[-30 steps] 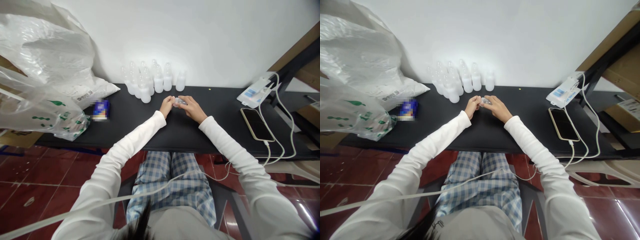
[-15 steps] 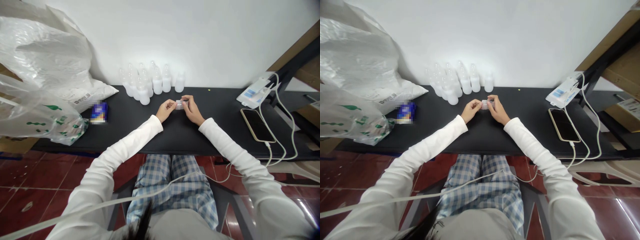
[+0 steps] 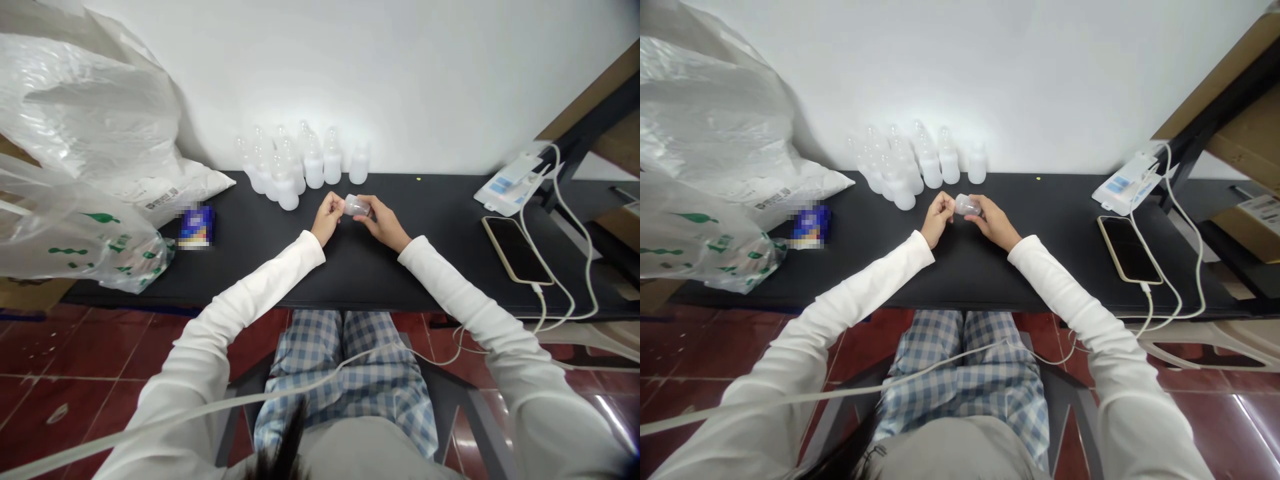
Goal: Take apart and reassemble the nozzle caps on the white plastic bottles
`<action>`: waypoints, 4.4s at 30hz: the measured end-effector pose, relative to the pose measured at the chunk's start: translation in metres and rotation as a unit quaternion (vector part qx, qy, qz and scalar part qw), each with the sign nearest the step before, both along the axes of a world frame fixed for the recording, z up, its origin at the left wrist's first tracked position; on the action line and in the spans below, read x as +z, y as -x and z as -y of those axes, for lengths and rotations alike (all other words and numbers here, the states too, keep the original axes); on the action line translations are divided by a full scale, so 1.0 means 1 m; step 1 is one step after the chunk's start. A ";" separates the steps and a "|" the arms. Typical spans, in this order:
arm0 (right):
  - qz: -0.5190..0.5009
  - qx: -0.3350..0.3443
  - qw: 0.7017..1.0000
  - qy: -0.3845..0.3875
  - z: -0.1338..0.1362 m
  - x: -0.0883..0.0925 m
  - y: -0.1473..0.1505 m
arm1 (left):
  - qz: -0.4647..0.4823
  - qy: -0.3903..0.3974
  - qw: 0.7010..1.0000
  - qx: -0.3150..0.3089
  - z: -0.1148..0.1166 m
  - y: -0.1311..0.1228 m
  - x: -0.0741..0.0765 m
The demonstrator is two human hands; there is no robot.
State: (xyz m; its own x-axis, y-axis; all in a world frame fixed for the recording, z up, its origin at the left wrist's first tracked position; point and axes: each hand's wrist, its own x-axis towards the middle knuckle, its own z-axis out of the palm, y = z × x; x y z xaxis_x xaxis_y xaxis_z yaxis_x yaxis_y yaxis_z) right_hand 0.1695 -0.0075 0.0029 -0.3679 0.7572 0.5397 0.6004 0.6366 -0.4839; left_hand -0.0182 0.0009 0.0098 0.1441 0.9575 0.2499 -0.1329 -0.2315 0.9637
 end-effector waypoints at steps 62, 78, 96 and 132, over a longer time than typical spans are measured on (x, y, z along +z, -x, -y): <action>0.231 0.018 0.960 -0.160 0.009 0.017 0.003 | 0.037 0.131 0.990 0.035 0.008 -0.006 0.008; 0.258 -0.309 0.914 -0.055 0.002 0.028 -0.036 | 0.108 0.182 0.975 0.064 -0.001 0.007 0.012; 0.001 0.008 0.999 -0.038 0.014 0.014 0.002 | -0.008 -0.016 0.998 -0.058 0.007 0.002 0.002; 0.250 -0.198 0.944 -0.090 0.001 0.018 -0.008 | -0.354 -0.108 0.921 0.125 -0.024 0.027 -0.017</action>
State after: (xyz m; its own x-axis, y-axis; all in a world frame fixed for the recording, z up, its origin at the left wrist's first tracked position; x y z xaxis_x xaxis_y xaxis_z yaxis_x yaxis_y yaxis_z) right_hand 0.1773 -0.0089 0.0209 -0.3182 0.8013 0.5065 0.9329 0.3596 0.0172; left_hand -0.0456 0.0246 -0.0067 0.1257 0.9221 0.3659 0.5945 -0.3652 0.7163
